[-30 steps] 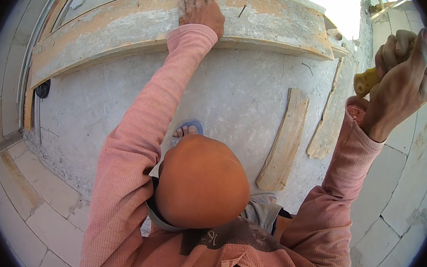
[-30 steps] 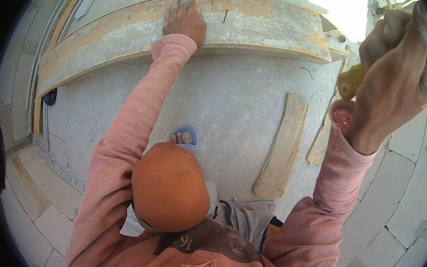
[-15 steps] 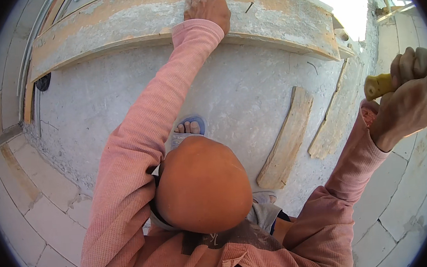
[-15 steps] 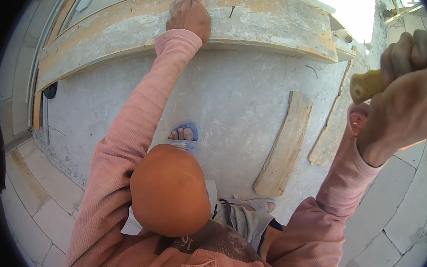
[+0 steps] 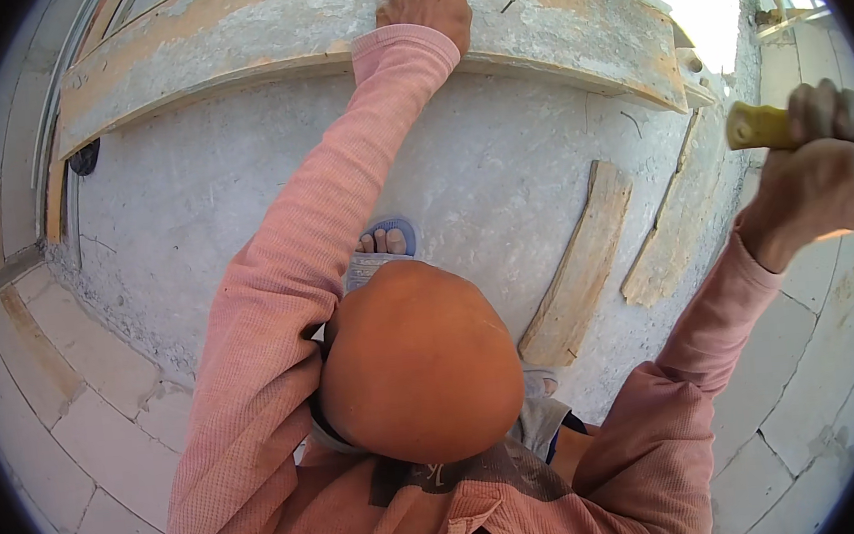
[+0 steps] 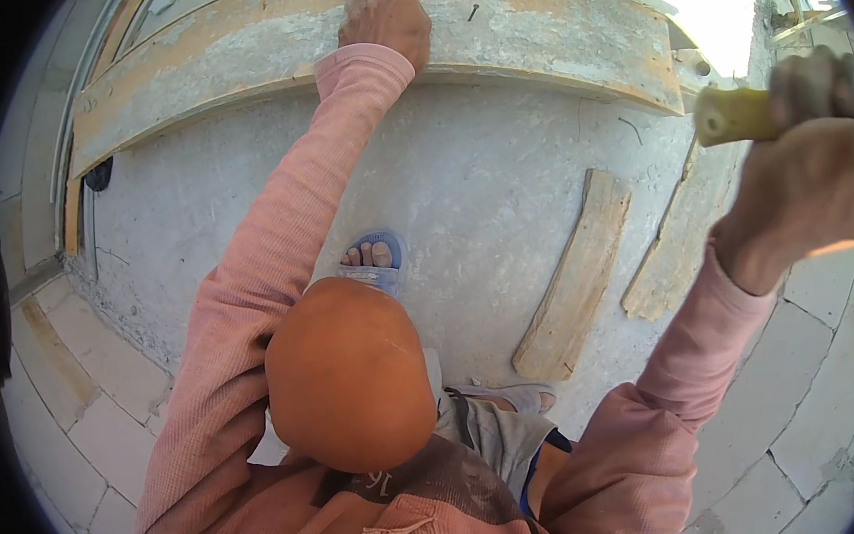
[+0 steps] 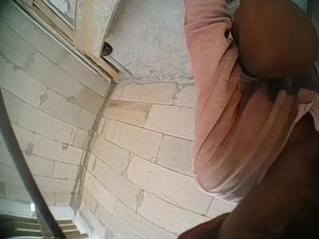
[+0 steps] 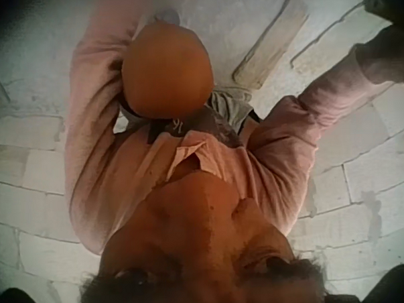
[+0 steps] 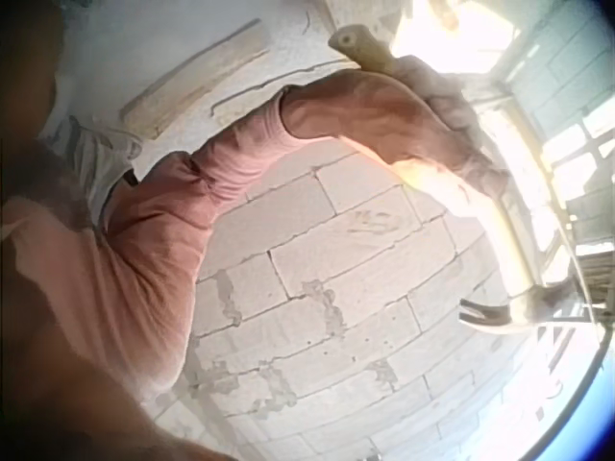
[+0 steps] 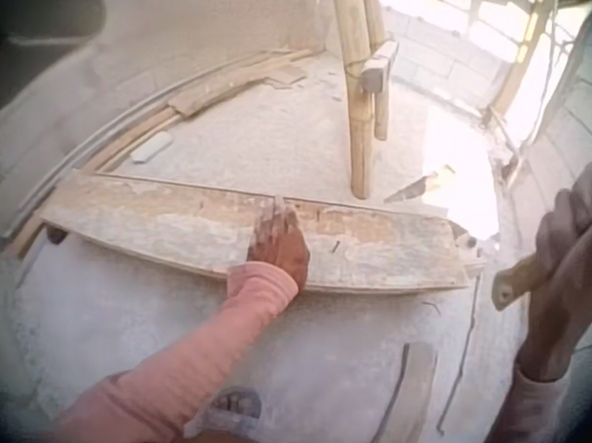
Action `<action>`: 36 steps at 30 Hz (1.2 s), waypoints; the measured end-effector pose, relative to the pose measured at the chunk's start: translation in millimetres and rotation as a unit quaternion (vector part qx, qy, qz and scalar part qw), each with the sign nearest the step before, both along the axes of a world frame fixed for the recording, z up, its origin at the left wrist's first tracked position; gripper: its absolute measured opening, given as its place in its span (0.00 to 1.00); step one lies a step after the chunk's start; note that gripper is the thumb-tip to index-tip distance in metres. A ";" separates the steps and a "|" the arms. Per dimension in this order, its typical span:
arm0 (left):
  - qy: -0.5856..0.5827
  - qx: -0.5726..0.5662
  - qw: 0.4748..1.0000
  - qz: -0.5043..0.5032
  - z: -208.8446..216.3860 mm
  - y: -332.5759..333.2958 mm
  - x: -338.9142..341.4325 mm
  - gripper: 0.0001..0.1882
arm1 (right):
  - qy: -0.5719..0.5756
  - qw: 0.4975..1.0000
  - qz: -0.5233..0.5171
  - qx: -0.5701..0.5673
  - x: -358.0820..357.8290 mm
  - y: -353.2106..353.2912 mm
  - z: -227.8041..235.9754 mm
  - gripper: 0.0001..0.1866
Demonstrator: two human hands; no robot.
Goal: The person constructs a wooden form on the ground by hammering nails into planks to secure them around a concrete block and uses a hand saw to cut a section of wood.
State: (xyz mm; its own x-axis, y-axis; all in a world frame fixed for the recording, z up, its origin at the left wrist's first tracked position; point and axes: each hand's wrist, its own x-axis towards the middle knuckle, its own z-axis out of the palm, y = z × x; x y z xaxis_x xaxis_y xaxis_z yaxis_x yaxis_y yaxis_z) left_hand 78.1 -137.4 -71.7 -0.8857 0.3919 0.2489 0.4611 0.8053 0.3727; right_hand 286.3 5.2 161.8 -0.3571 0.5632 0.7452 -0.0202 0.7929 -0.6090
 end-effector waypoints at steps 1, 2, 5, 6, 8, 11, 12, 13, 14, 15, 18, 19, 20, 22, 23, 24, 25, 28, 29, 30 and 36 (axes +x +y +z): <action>-0.002 -0.007 1.000 0.014 -3.5 -11.3 -4.1 0.28 | -0.085 0.996 0.038 0.007 -1.8 -27.5 -62.2 0.23; -0.011 -0.001 1.000 0.011 -5.1 -8.1 -0.4 0.28 | -0.198 0.979 0.045 0.011 5.0 -41.0 -105.7 0.24; 0.035 -0.038 0.999 0.014 -22.2 -13.1 -1.8 0.28 | -0.418 0.889 0.151 -0.106 12.2 -45.4 -120.9 0.25; 0.032 -0.043 0.998 0.016 -13.8 -20.8 -0.6 0.28 | -0.420 0.869 0.169 -0.201 8.2 -47.6 -81.9 0.24; -0.079 -0.011 0.996 0.025 19.0 -35.5 7.8 0.28 | -0.305 0.927 0.103 -0.193 -5.7 -59.4 -20.6 0.21; -0.072 -0.002 0.997 0.004 21.1 -13.7 10.1 0.27 | -0.063 0.993 0.015 -0.096 1.8 -35.4 30.9 0.23; -0.071 -0.001 0.997 0.004 18.4 -12.2 10.5 0.27 | -0.004 0.999 0.013 -0.049 5.5 -24.5 26.7 0.23; -0.050 -0.009 0.999 0.006 15.4 -10.5 12.1 0.27 | 0.008 1.000 0.008 -0.008 9.6 -23.9 5.3 0.23; -0.024 -0.025 0.999 0.017 7.2 -17.0 7.4 0.27 | -0.033 0.999 0.018 0.006 8.9 -39.5 -38.2 0.24; -0.025 -0.021 0.999 0.008 -2.3 -12.1 5.3 0.27 | -0.113 0.993 0.003 0.019 15.2 -49.8 -73.4 0.24; 0.037 0.001 0.999 0.021 -13.1 -10.8 -3.0 0.26 | -0.359 0.928 0.088 -0.039 17.6 -46.9 -101.4 0.24; 0.048 -0.002 0.999 0.015 -11.9 -8.9 -8.3 0.26 | -0.450 0.874 0.164 -0.086 17.2 -40.7 -97.3 0.22; 0.043 -0.019 0.999 0.009 -15.5 -18.3 3.1 0.27 | -0.441 0.883 0.120 -0.101 11.5 -44.5 -66.3 0.21; 0.033 -0.024 0.999 0.015 -8.0 -32.4 1.6 0.27 | -0.233 0.961 0.080 -0.125 -5.7 -53.3 -15.6 0.21; 0.027 -0.013 1.000 0.005 -4.2 -28.1 -1.9 0.27 | -0.182 0.973 0.059 -0.132 -7.7 -52.4 -7.9 0.22; 0.030 -0.010 0.999 0.003 -4.5 -25.0 -2.6 0.27 | -0.139 0.979 0.041 -0.140 -6.7 -53.0 -1.4 0.23; 0.039 -0.001 0.999 0.008 -4.5 -22.7 -1.5 0.27 | -0.064 0.985 0.085 -0.136 -5.6 -52.0 -15.7 0.24; 0.046 0.018 0.999 0.001 -5.4 -9.3 -4.0 0.26 | -0.322 0.945 0.042 -0.021 30.7 -57.7 -138.9 0.25; 0.035 0.019 0.999 0.002 -10.3 -12.3 0.1 0.26 | -0.386 0.919 0.077 -0.006 28.9 -52.5 -146.3 0.23; 0.039 0.023 0.999 -0.005 -8.5 -11.6 -2.2 0.26 | -0.440 0.891 0.113 0.017 19.6 -47.2 -142.7 0.21; 0.271 0.043 0.879 -0.390 25.7 -57.2 4.5 0.25 | -0.450 0.853 0.151 -0.218 103.7 12.7 -45.4 0.22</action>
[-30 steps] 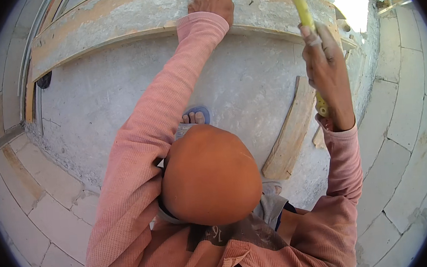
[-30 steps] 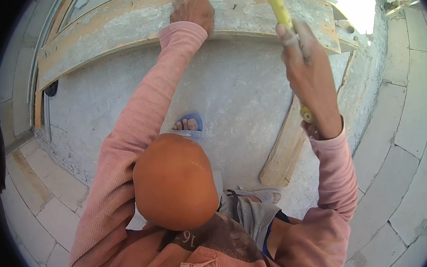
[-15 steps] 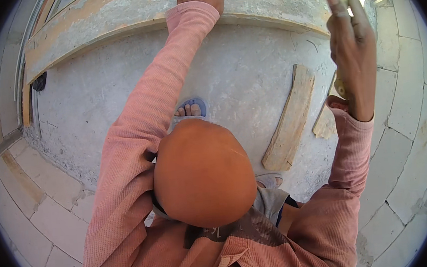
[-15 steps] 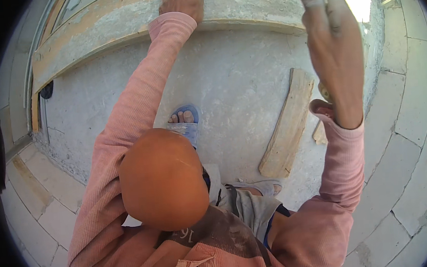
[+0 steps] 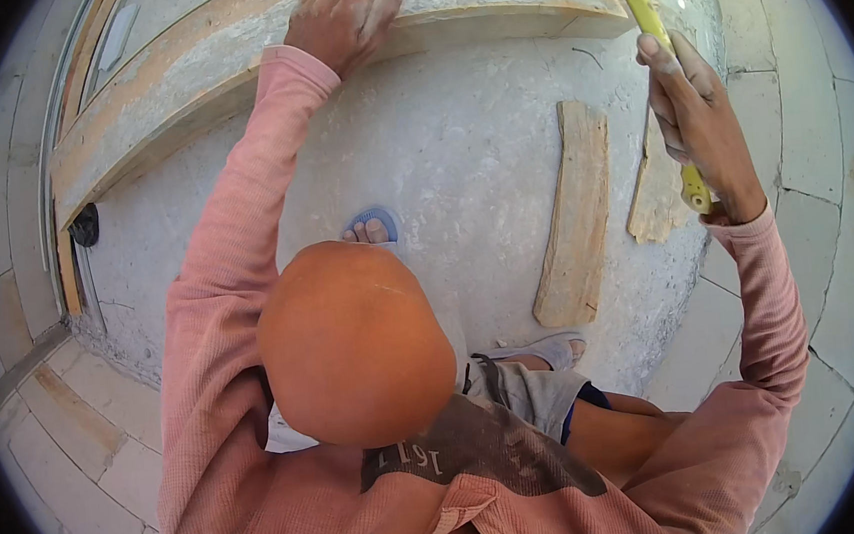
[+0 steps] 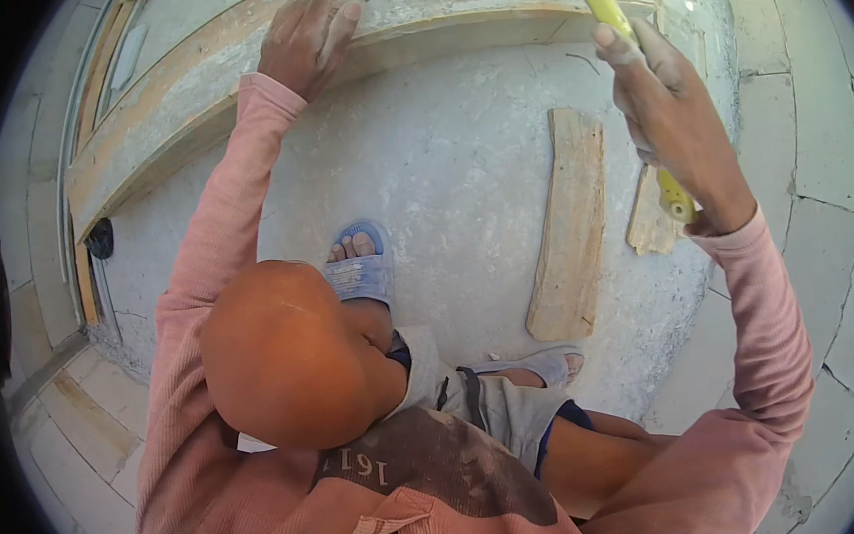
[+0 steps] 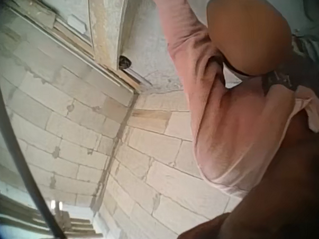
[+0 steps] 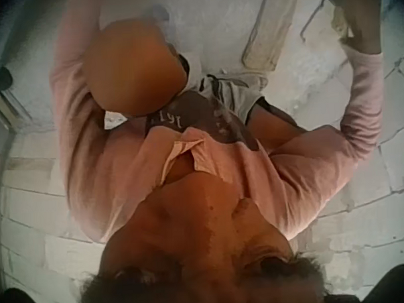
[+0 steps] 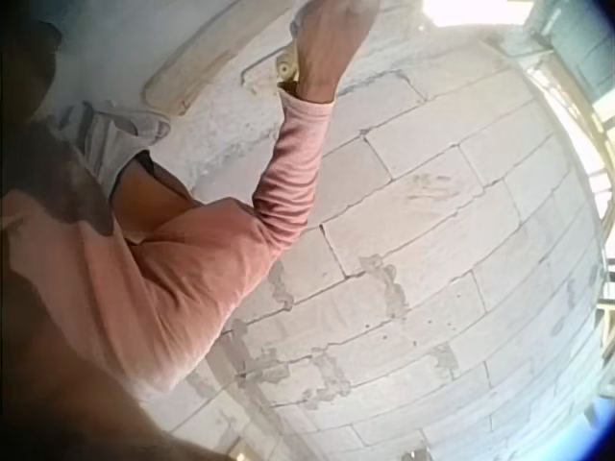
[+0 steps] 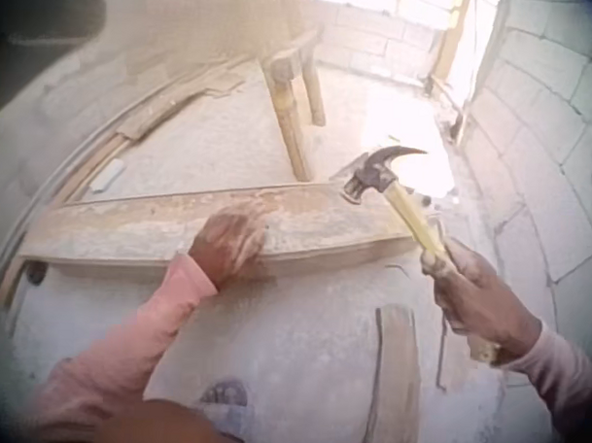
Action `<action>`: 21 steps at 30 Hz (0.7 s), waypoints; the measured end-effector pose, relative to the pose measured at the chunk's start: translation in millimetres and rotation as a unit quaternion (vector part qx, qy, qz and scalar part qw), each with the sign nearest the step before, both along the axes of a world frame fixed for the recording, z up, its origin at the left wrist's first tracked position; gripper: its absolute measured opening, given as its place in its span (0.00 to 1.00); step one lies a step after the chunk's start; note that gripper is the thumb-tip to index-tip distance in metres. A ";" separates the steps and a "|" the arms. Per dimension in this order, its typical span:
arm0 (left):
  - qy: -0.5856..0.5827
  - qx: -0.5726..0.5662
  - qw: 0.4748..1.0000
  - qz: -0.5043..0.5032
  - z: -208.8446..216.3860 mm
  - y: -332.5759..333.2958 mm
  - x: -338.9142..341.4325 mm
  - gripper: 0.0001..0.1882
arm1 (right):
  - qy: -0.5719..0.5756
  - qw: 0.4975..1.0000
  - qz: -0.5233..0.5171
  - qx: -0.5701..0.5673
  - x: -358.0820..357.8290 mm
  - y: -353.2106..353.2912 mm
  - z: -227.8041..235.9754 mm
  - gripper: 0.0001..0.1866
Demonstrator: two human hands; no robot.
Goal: The person constructs a wooden form on the ground by hammering nails into planks to secure them around a concrete block and uses a hand saw to cut a section of wood.
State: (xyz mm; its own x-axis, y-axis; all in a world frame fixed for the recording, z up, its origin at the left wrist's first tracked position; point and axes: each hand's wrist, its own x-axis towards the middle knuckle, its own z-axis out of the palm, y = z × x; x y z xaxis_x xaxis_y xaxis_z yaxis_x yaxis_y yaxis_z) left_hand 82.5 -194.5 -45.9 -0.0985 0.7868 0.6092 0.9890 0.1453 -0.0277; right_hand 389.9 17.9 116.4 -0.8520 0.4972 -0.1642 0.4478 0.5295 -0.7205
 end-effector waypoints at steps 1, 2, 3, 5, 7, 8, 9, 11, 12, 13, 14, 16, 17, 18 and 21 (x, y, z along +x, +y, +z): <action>0.053 0.076 0.995 -0.040 23.0 -6.1 19.2 0.21 | -0.093 0.979 -0.119 -0.138 22.6 5.0 12.5 0.22; 0.059 0.068 0.995 -0.048 22.0 -9.3 18.4 0.21 | -0.091 0.979 -0.139 -0.120 52.0 5.9 11.5 0.21; 0.027 -0.074 0.996 0.041 15.3 -17.8 12.1 0.24 | -0.092 0.977 -0.164 -0.105 84.7 6.8 6.8 0.19; 0.008 -0.227 0.958 0.173 3.0 -11.9 -5.5 0.38 | -0.119 0.958 -0.210 -0.152 157.1 6.3 -23.5 0.20; 0.001 -0.243 0.950 0.195 -13.8 4.6 -6.5 0.38 | -0.132 0.931 -0.286 -0.185 212.6 -10.6 -54.2 0.20; 0.001 -0.252 0.947 0.202 -16.1 11.4 -1.4 0.38 | -0.115 0.918 -0.315 -0.212 239.0 -21.0 -72.3 0.21; 0.006 -0.264 0.941 0.214 -8.2 9.2 -0.6 0.37 | -0.132 0.909 -0.325 -0.224 260.0 -28.3 -86.3 0.22; 0.033 -0.268 0.934 0.233 -1.5 -11.2 -21.4 0.42 | -0.162 0.886 -0.326 -0.288 292.9 -36.3 -106.6 0.23; 0.032 -0.281 0.931 0.233 -17.0 -10.9 -26.9 0.43 | -0.168 0.877 -0.354 -0.280 315.2 -41.3 -114.9 0.23; 0.048 -0.261 0.934 0.238 -6.5 -18.2 -31.0 0.42 | -0.169 0.863 -0.343 -0.330 334.3 -45.3 -129.1 0.23; 0.030 -0.287 0.925 0.248 -3.9 -19.1 -29.1 0.42 | -0.175 0.846 -0.334 -0.377 352.0 -49.5 -141.4 0.23; 0.016 -0.311 0.917 0.250 -3.9 -11.4 -23.7 0.43 | -0.174 0.831 -0.345 -0.400 384.4 -60.4 -153.4 0.23; 0.052 -0.285 0.934 0.207 -7.1 -9.4 -20.7 0.43 | -0.177 0.819 -0.341 -0.425 396.3 -66.4 -161.0 0.23; 0.080 -0.258 0.950 0.157 -1.5 6.6 4.3 0.44 | -0.175 0.814 -0.354 -0.426 407.9 -70.7 -166.6 0.23; 0.061 -0.181 0.978 -0.087 42.5 56.4 113.0 0.43 | -0.209 0.794 -0.383 -0.422 428.7 -77.6 -173.8 0.23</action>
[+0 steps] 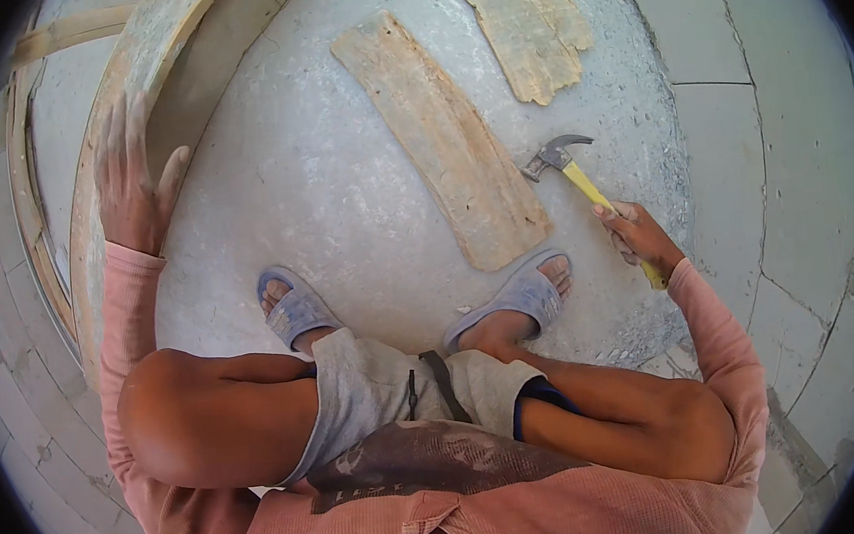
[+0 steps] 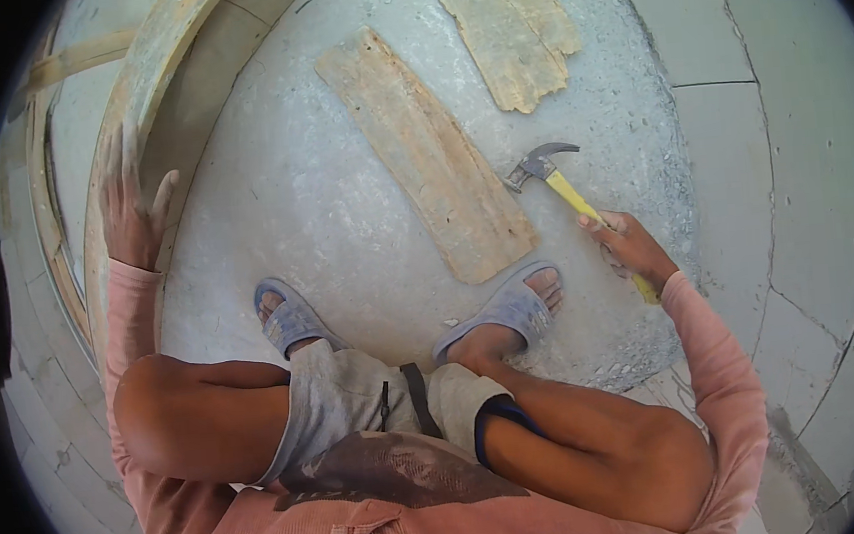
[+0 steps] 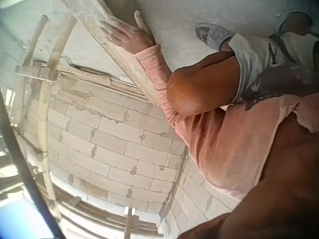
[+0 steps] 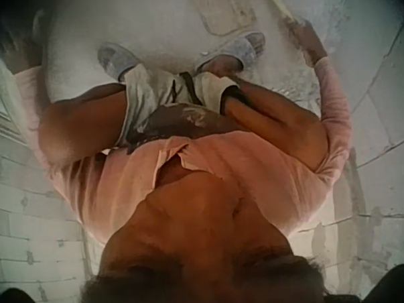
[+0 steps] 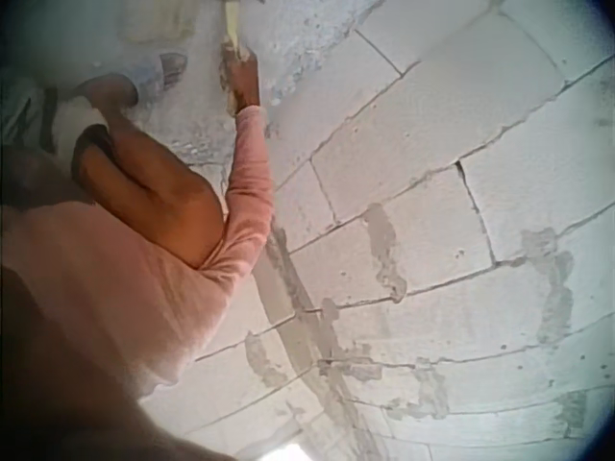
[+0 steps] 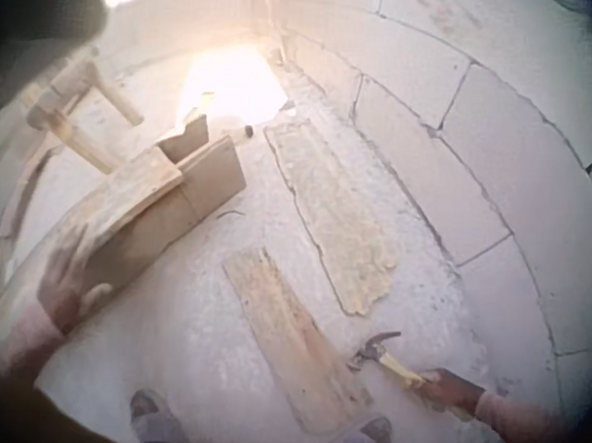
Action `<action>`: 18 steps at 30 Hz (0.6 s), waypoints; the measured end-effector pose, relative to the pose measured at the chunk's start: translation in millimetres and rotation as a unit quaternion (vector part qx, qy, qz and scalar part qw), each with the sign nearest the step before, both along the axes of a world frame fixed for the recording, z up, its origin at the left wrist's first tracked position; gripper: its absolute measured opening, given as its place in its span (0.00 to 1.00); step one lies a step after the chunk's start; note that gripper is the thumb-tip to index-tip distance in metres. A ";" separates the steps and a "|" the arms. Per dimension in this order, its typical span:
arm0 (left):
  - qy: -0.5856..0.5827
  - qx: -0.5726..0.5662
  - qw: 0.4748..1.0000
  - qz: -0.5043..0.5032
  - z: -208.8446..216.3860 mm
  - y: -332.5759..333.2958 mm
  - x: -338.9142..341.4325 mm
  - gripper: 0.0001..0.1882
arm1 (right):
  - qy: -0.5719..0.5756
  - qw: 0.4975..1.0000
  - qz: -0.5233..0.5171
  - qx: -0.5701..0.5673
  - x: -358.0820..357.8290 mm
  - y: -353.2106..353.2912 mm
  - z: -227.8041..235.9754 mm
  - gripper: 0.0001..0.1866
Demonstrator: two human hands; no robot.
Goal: The person constructs a wooden form on the ground by hammering nails into planks to secure them around a concrete block and uses a hand saw to cut a section of wood.
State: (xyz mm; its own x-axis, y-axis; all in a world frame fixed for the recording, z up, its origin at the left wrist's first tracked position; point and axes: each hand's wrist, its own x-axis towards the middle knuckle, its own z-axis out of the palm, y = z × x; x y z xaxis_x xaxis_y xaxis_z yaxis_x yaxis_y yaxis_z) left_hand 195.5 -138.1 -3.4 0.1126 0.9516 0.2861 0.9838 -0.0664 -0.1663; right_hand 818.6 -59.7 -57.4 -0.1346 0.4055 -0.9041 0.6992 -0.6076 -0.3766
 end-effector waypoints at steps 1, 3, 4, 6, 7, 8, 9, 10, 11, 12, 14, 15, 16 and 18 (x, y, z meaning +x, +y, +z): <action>0.002 -0.088 0.991 -0.100 16.5 16.5 27.3 0.42 | -0.022 1.000 0.022 0.002 1.7 6.1 1.8 0.24; 0.000 -0.212 0.935 -0.285 10.5 48.5 76.7 0.45 | -0.055 0.998 0.036 0.007 14.2 15.2 6.7 0.26; 0.002 -0.253 0.896 -0.365 -1.1 64.2 100.8 0.48 | -0.052 0.984 0.130 0.111 26.5 19.3 8.7 0.27; 0.058 -0.300 0.826 -0.475 -30.7 93.2 147.4 0.57 | -0.046 0.951 0.221 0.213 32.9 22.8 20.9 0.29; 0.102 -0.323 0.804 -0.489 -46.3 105.1 166.2 0.62 | -0.080 0.933 0.283 0.205 25.8 32.0 34.9 0.29; 0.147 -0.344 0.780 -0.501 -62.8 113.9 182.0 0.67 | -0.114 0.910 0.345 0.198 17.9 40.4 48.8 0.29; 0.158 -0.349 0.775 -0.502 -84.4 122.4 197.6 0.70 | -0.112 0.910 0.344 0.203 12.2 45.3 60.2 0.29; 0.166 -0.347 0.770 -0.510 -105.3 129.8 214.3 0.72 | -0.119 0.896 0.386 0.184 9.1 45.5 75.0 0.26; 0.168 -0.341 0.770 -0.512 -117.4 130.7 227.3 0.72 | -0.125 0.880 0.427 0.165 7.5 42.9 87.4 0.24; 0.144 -0.362 0.775 -0.497 -124.4 132.5 234.7 0.71 | -0.127 0.879 0.426 0.172 6.9 40.3 96.5 0.24; 0.124 -0.372 0.777 -0.493 -132.4 136.2 239.3 0.70 | -0.063 0.870 0.452 0.189 8.9 37.2 111.6 0.19; 0.128 -0.367 0.778 -0.494 -131.5 130.2 237.2 0.70 | -0.066 0.869 0.450 0.195 5.0 40.0 118.4 0.19; 0.088 -0.356 0.826 -0.428 -130.3 116.5 231.4 0.71 | -0.059 0.875 0.448 0.173 -2.1 42.8 125.3 0.17; 0.009 -0.320 0.907 -0.275 -121.6 79.7 217.8 0.72 | -0.051 0.880 0.446 0.155 -17.3 48.8 133.9 0.16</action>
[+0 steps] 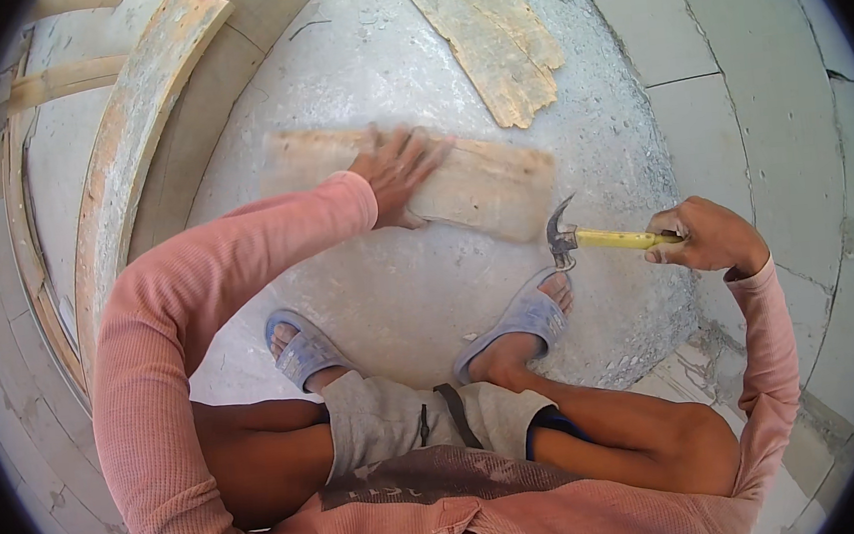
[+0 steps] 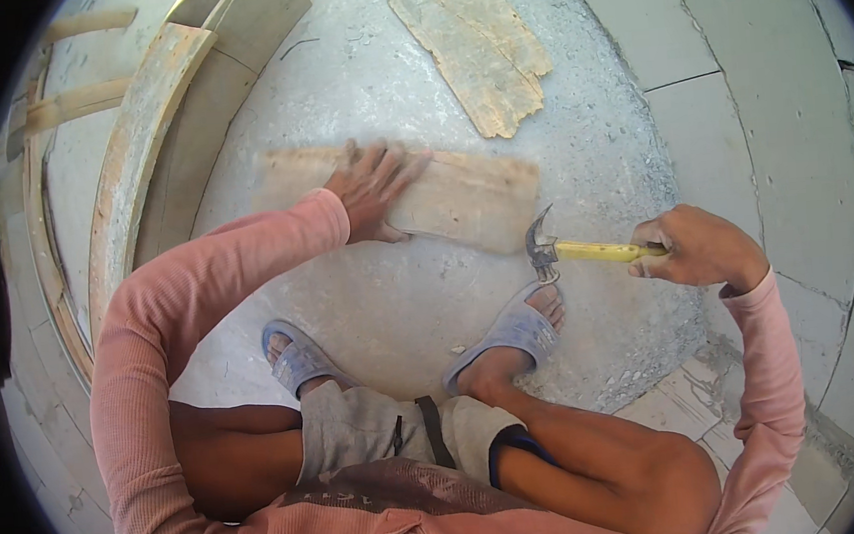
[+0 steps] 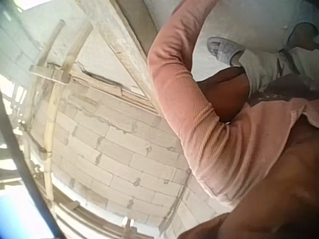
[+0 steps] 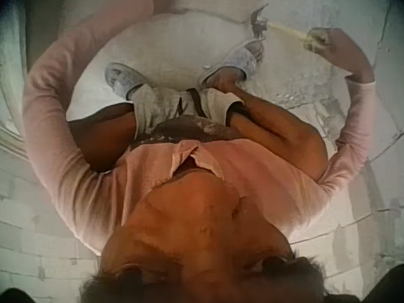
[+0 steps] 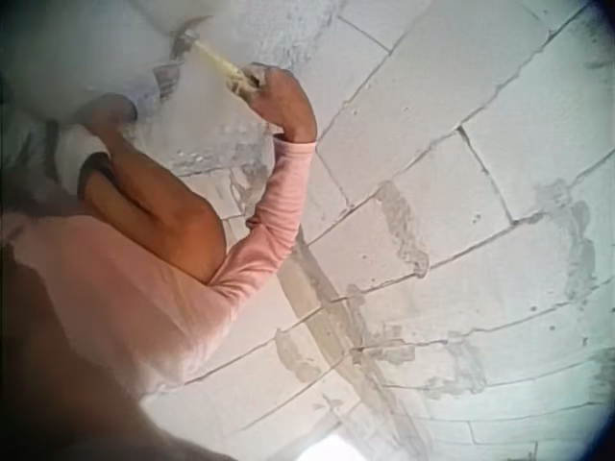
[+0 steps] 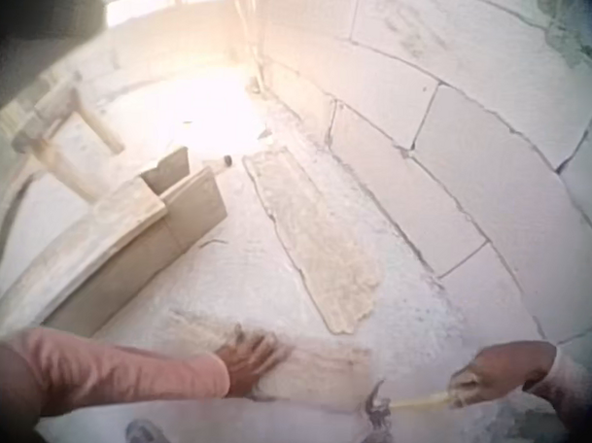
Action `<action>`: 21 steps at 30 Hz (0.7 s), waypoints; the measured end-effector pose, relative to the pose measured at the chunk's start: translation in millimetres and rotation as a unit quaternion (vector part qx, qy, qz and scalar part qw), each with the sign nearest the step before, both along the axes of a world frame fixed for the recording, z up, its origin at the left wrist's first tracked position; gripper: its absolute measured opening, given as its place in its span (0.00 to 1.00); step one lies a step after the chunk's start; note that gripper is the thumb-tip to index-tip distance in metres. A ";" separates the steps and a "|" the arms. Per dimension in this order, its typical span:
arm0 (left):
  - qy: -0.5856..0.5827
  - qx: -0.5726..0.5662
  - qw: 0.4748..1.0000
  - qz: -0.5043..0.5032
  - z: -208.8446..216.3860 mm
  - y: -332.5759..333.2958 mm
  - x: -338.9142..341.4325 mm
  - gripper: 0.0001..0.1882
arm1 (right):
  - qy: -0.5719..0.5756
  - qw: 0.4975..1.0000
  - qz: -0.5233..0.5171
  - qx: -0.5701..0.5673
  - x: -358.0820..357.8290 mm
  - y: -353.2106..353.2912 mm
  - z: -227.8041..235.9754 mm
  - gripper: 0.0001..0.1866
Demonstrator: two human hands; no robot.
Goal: The person constructs a wooden form on the ground by hammering nails into planks to secure them around a concrete block and uses a hand saw to cut a section of wood.
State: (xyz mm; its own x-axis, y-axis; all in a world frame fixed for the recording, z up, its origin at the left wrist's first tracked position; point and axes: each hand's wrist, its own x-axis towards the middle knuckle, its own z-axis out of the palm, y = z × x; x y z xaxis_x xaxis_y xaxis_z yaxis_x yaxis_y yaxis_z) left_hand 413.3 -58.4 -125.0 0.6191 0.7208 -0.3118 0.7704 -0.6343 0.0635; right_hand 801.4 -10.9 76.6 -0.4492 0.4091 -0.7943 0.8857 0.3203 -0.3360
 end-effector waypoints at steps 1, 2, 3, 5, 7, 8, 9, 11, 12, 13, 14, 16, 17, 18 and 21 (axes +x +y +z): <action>-0.003 0.004 1.000 -0.003 4.6 -11.0 -4.6 0.72 | -0.010 1.000 0.015 0.005 -8.0 5.9 3.4 0.15; -0.002 -0.046 0.994 0.094 12.7 -24.1 -13.2 0.70 | -0.011 0.999 0.036 0.008 -18.4 13.7 3.0 0.14; -0.006 -0.097 0.978 0.187 17.0 -35.5 -19.0 0.69 | -0.011 0.999 0.036 0.007 -28.5 20.0 3.5 0.14; -0.024 -0.052 0.982 0.179 8.9 -59.1 -31.2 0.68 | -0.013 0.996 0.083 0.027 -51.9 36.3 2.6 0.15; -0.046 -0.007 0.985 0.167 -5.6 -76.9 -30.7 0.67 | -0.062 0.988 0.140 0.015 -72.4 56.1 -9.9 0.15; -0.063 0.004 0.987 0.149 -13.2 -84.9 -27.2 0.67 | -0.122 0.985 0.119 -0.018 -90.6 61.4 -14.7 0.14; -0.077 0.014 0.988 0.135 -17.9 -92.8 -24.6 0.67 | -0.179 0.977 0.100 -0.050 -111.7 66.2 -20.2 0.14; -0.092 0.004 0.990 0.105 -24.3 -98.5 -9.8 0.66 | -0.218 0.968 0.103 -0.075 -133.1 71.4 -28.5 0.15; -0.091 -0.006 0.992 0.085 -23.0 -101.5 -7.7 0.66 | -0.243 0.958 0.117 -0.100 -146.0 72.9 -33.0 0.16; -0.095 -0.006 0.992 0.082 -22.0 -102.9 -7.0 0.66 | -0.247 0.957 0.113 -0.100 -157.5 72.8 -35.2 0.16; -0.083 -0.010 0.993 0.080 -21.7 -104.4 -7.7 0.66 | -0.280 0.946 0.136 -0.091 -170.3 72.5 -38.4 0.15; -0.081 -0.014 0.994 0.072 -21.2 -103.3 -3.7 0.66 | -0.337 0.923 0.168 -0.074 -190.8 69.1 -38.5 0.16; -0.054 -0.045 0.996 0.064 -20.9 -100.4 -4.4 0.66 | -0.342 0.922 0.167 -0.076 -198.3 68.8 -39.4 0.16; -0.027 -0.075 0.995 0.054 -21.1 -97.1 -4.7 0.66 | -0.358 0.911 0.184 -0.088 -205.1 67.9 -41.9 0.16; 0.019 -0.069 0.997 -0.005 -28.0 -87.9 -3.1 0.67 | -0.377 0.895 0.223 -0.088 -221.1 57.1 -49.6 0.16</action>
State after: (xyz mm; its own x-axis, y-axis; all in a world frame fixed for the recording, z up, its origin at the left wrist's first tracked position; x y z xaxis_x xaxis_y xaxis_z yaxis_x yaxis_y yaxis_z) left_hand 410.2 -146.4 -153.0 0.6122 0.6629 -0.4311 0.7676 -0.6291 0.1227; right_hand 580.3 46.2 26.9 0.1545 0.1613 -0.9747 0.6796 0.6988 0.2233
